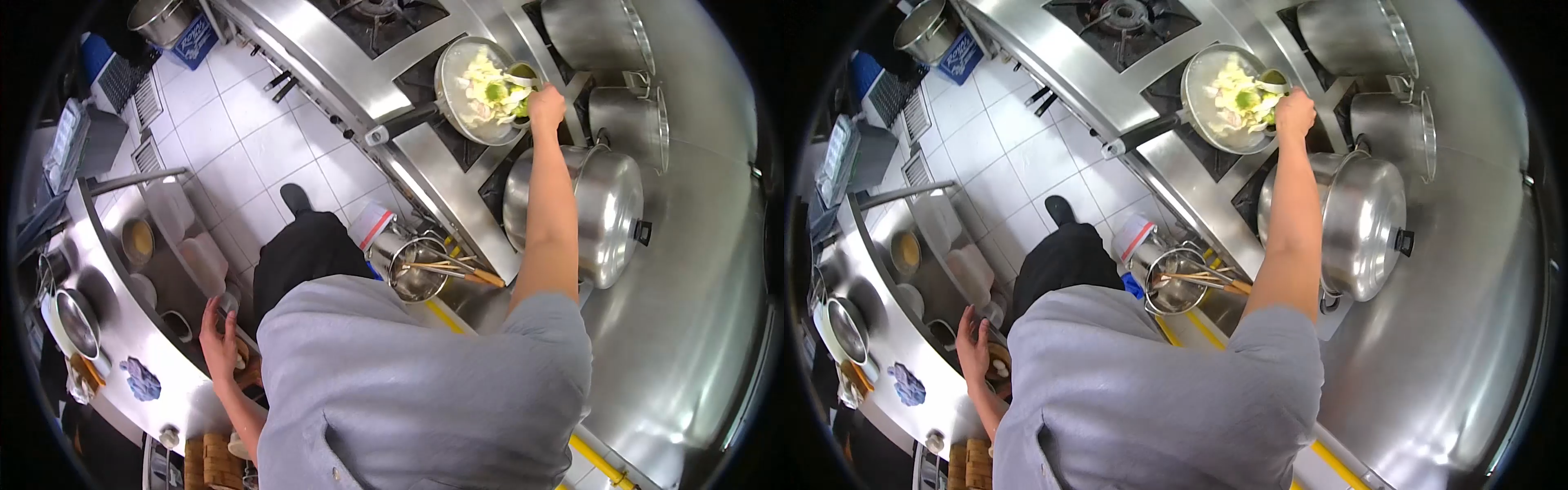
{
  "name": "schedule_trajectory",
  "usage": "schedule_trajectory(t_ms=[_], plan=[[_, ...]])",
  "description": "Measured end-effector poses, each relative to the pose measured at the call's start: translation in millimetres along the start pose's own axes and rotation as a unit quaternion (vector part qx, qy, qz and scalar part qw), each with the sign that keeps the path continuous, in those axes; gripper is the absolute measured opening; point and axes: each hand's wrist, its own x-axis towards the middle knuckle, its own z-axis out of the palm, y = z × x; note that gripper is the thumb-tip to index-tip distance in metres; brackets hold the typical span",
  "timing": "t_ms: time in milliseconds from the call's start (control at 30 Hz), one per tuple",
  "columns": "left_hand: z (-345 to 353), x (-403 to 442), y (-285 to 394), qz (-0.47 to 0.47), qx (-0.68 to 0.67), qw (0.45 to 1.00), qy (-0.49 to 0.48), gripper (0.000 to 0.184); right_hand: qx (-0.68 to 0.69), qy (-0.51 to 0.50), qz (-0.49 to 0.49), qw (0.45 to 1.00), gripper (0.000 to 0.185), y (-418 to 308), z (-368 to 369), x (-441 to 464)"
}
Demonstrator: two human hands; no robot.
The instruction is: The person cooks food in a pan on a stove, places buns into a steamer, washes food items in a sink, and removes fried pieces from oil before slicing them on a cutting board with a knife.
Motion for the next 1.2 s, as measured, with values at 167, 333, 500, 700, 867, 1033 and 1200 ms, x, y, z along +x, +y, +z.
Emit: schedule_trajectory(t_ms=[167,333,500,700,867,1033,1200], plan=[[-14,2,0,0.03,0.014,0.998,0.062,0.046,-0.025,0.061,-0.092,0.994,0.025,11,-12,-9],[-13,-2,-13,0.045,-0.007,0.996,0.076,0.044,0.085,0.212,-0.162,0.96,0.02,34,-24,-64],[-14,-13,-28,0.06,0.004,0.995,0.086,0.041,0.12,0.23,-0.141,0.955,0.012,45,7,-154],[-43,-57,-48,0.122,0.021,0.982,0.144,0.039,0.008,0.281,-0.257,0.925,0.028,47,4,-206],[-67,-121,-117,0.167,0.018,0.96,0.222,0.034,0.037,0.289,-0.376,0.879,0.03,36,-3,-244],[-75,-183,-167,0.16,-0.062,0.947,0.273,0.034,0.05,0.285,-0.265,0.92,0.023,-27,-27,-293],[-91,-210,-196,0.16,-0.055,0.938,0.303,0.041,0.282,0.194,-0.362,0.867,0.018,-177,-55,-403]])
